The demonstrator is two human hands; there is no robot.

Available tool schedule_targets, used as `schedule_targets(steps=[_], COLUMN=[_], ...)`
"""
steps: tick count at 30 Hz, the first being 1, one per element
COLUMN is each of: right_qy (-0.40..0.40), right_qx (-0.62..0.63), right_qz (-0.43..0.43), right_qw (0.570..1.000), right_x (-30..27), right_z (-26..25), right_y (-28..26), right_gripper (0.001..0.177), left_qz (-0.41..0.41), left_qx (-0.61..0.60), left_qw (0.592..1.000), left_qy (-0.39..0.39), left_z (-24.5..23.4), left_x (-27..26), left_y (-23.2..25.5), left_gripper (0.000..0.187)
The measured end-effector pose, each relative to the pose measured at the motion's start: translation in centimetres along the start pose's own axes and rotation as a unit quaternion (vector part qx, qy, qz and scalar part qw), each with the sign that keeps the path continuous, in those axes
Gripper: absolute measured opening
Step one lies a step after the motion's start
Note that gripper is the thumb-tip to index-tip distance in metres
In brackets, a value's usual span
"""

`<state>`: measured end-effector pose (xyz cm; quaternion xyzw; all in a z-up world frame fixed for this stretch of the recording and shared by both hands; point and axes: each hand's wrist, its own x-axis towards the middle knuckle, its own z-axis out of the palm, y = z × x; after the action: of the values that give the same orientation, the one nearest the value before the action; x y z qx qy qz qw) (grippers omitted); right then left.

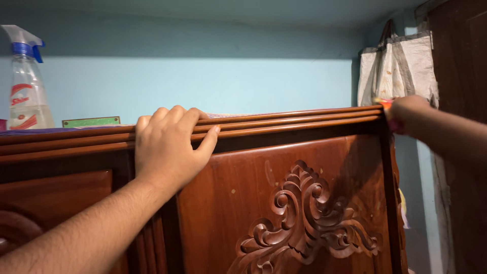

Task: The person wipes the top edge and carved door of a wooden cabinet using a multicolored cloth. The person moves along the top edge and then cleans the vertical carved panel on the cabinet door.

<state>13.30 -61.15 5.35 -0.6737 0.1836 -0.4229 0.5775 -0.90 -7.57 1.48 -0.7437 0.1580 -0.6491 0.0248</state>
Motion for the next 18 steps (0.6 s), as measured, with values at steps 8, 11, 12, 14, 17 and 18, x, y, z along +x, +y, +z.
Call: schedule_targets(steps=[8,11,12,14,17,18], right_qy=[0.05,0.106,0.127,0.105,0.079,0.071], right_qx=[-0.087,-0.112,-0.12,-0.132,-0.152,-0.159], right_qz=[-0.091,-0.069,-0.062,-0.076,-0.098,-0.105], right_qw=[0.991,0.986,0.983,0.983,0.98,0.979], right_x=[-6.3,-7.5,-8.1,-9.7,-12.3,-13.1], right_z=[5.6,5.5,5.4,5.7,6.6,6.6], right_y=[1.1,0.2,0.0,-0.3,-1.2,-1.3], right_gripper=[0.045,0.054,0.057,0.053,0.046,0.044], left_qz=[0.042,0.037,0.037,0.037,0.038,0.04], left_qx=[-0.015,-0.028,-0.028,-0.029,-0.026,-0.025], left_qw=[0.996,0.997,0.997,0.997,0.997,0.997], left_qy=[0.077,0.061,0.058,0.056,0.056,0.055], left_z=[0.9,1.0,1.0,1.0,1.4,1.5], left_x=[-0.4,-0.4,-0.4,-0.4,-0.3,-0.3], left_y=[-0.6,-0.6,-0.6,-0.7,-0.6,-0.7], left_gripper=[0.033,0.033,0.033,0.034,0.036,0.036])
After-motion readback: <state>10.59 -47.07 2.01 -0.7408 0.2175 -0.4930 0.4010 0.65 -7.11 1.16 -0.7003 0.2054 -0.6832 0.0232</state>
